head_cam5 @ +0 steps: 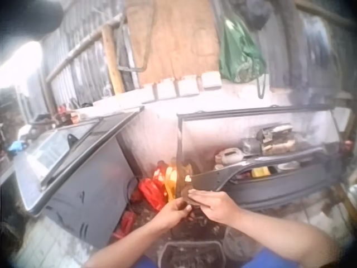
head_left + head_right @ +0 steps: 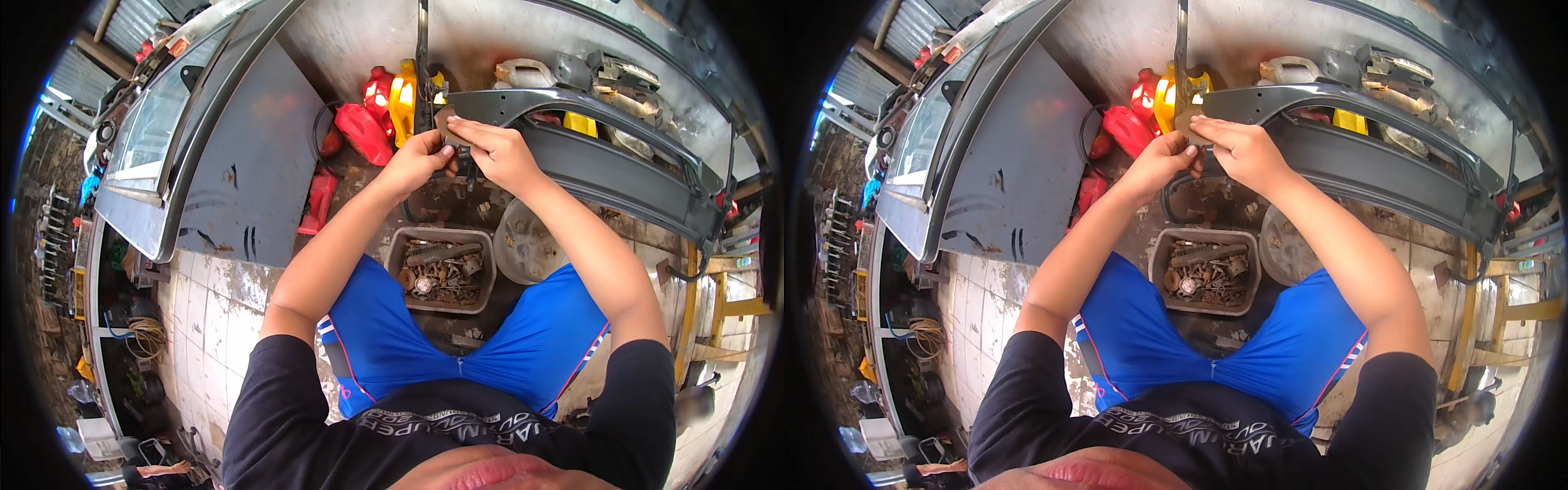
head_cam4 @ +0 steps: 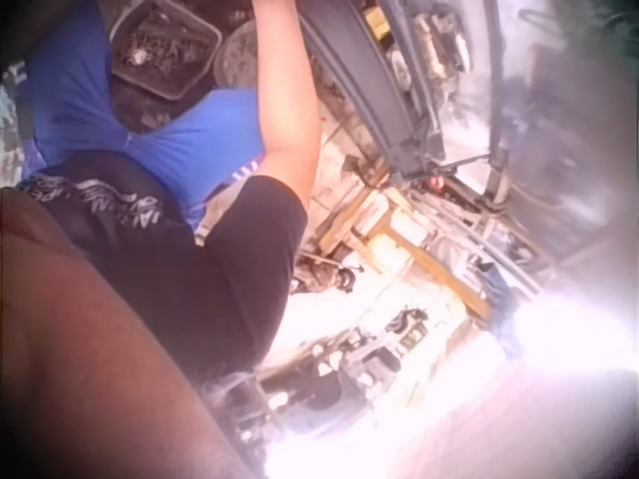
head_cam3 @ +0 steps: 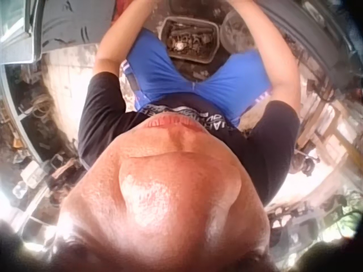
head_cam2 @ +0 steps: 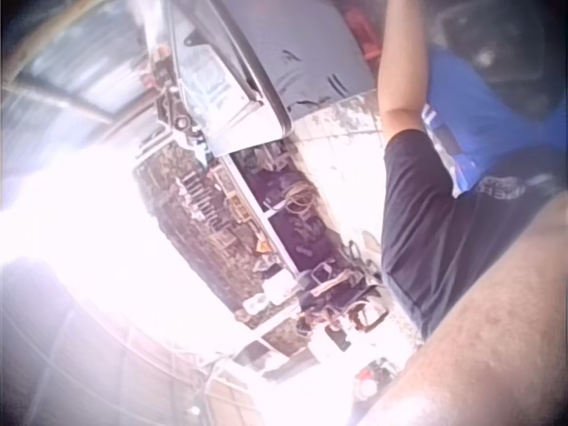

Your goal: The person sits on the floor and uses a sanding pad to clean a small metal part. They repeatedly rub the part with the pad, turning it over to clean different sides. The cleaned part is placed into a plastic container with other parts.

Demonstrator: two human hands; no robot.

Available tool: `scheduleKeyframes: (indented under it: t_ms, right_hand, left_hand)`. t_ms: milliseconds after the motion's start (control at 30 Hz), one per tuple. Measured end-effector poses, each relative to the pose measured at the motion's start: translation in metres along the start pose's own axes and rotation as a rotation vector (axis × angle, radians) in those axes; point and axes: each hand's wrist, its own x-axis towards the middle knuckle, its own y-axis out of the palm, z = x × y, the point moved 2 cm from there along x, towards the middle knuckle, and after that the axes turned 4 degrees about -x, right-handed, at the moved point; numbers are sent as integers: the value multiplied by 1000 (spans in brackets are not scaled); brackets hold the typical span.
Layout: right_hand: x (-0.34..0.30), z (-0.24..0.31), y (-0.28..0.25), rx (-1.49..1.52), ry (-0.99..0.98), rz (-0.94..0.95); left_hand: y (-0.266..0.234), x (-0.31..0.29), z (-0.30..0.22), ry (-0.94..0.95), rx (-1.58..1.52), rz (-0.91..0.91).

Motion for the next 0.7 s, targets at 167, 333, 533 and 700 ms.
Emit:
scheduleKeyframes:
  t_ms: [167, 333, 533, 700]
  right_hand:
    - [-1, -14, 7, -3, 89, 12]
    - [2, -22, 5, 13, 193, 40]
    - [4, -17, 4, -14, 108, 27]
    - [7, -9, 1, -51, -5, -30]
  left_hand:
    - [-8, 5, 2, 6, -8, 17]
    - [-6, 9, -3, 24, -64, 18]
    - [-8, 9, -4, 26, -30, 15]
    - [-5, 5, -10, 28, -9, 27]
